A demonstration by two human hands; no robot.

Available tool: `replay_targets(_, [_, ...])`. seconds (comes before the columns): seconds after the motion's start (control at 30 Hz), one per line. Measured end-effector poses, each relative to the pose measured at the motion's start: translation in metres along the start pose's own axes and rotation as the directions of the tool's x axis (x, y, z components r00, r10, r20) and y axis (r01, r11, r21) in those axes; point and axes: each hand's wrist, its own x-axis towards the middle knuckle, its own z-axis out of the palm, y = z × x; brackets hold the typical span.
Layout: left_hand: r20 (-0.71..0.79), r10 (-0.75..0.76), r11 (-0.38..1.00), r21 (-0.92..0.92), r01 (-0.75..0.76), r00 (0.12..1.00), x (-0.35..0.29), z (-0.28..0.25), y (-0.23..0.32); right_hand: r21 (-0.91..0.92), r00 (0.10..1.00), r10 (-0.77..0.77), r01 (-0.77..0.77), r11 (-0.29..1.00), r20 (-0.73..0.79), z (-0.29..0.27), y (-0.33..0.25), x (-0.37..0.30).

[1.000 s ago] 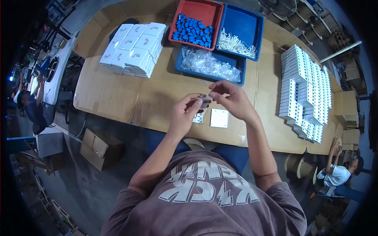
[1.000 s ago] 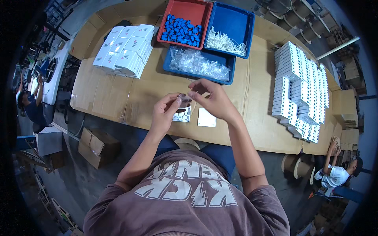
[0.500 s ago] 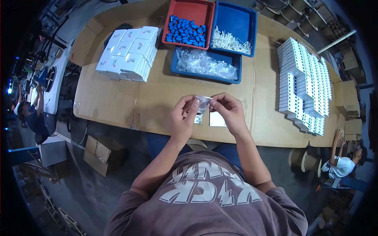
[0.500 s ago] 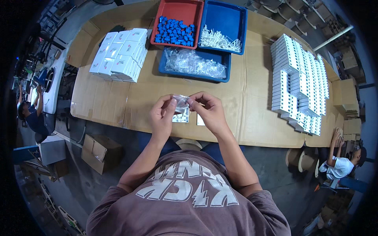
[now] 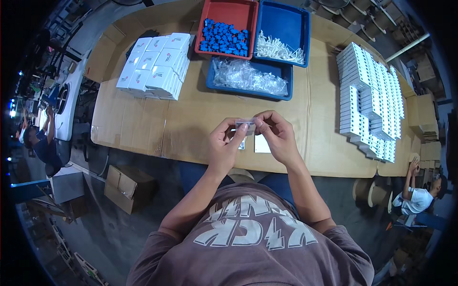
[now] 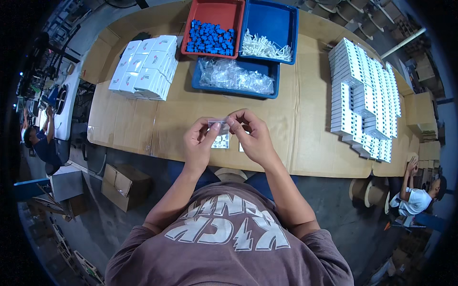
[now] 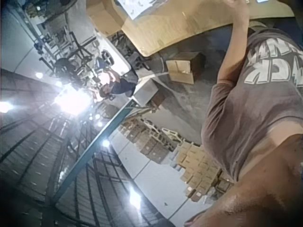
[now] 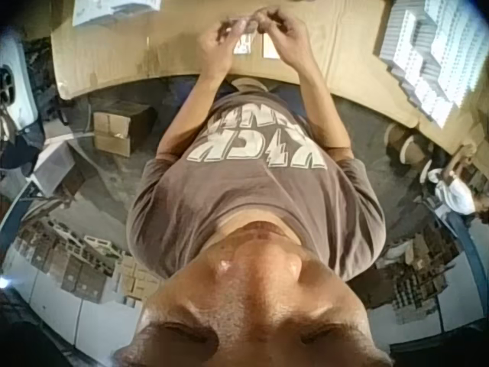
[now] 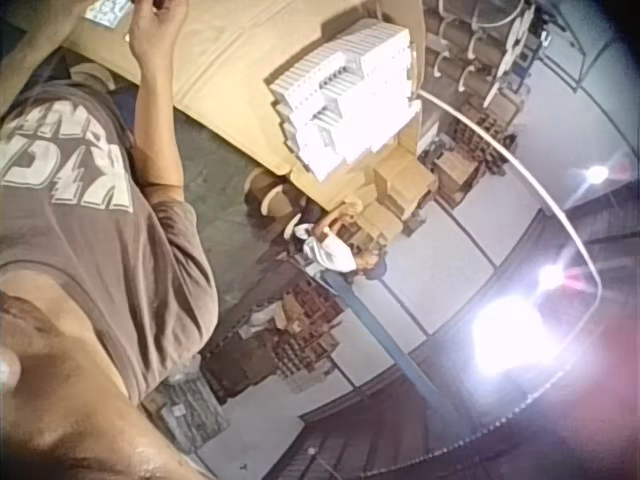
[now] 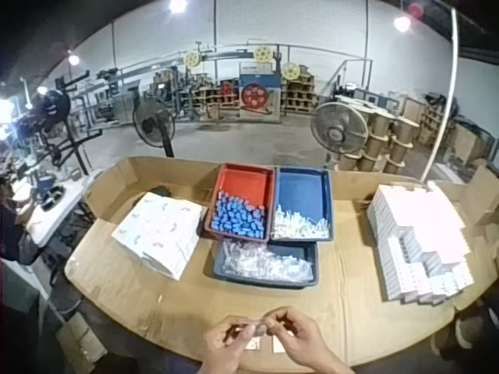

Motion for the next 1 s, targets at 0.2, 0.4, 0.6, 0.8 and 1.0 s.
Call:
replay_targets(0.2, [-0.037, 0.021, 0.998, -0.054, -0.023, 0.999, 0.001, 0.001, 0.0, 0.031, 0.998, 0.053, -0.055, 0.998, 0.042, -0.001, 0.005, -0.003])
replay_targets(0.4, [0.012, -0.027, 0.998, -0.063, 0.028, 1.0, 0.003, -0.001, 0.0, 0.146, 0.998, 0.06, -0.063, 0.987, 0.023, 0.003, 0.0, -0.003])
replay_targets(0.6, [0.009, -0.049, 0.998, -0.05, 0.05, 0.999, 0.002, -0.005, 0.0, 0.135, 0.998, 0.066, -0.069, 0.988, 0.023, 0.005, 0.001, -0.003])
replay_targets(0.8, [0.024, 0.008, 1.0, -0.02, -0.007, 1.0, 0.001, -0.004, 0.003, 0.128, 0.998, 0.069, -0.069, 0.989, -0.003, 0.004, 0.009, -0.003])
replay_targets(1.0, [-0.007, -0.003, 0.999, 0.047, 0.003, 1.0, 0.0, -0.004, 0.004, 0.11, 0.999, 0.025, -0.021, 0.994, -0.034, 0.005, 0.012, -0.005])
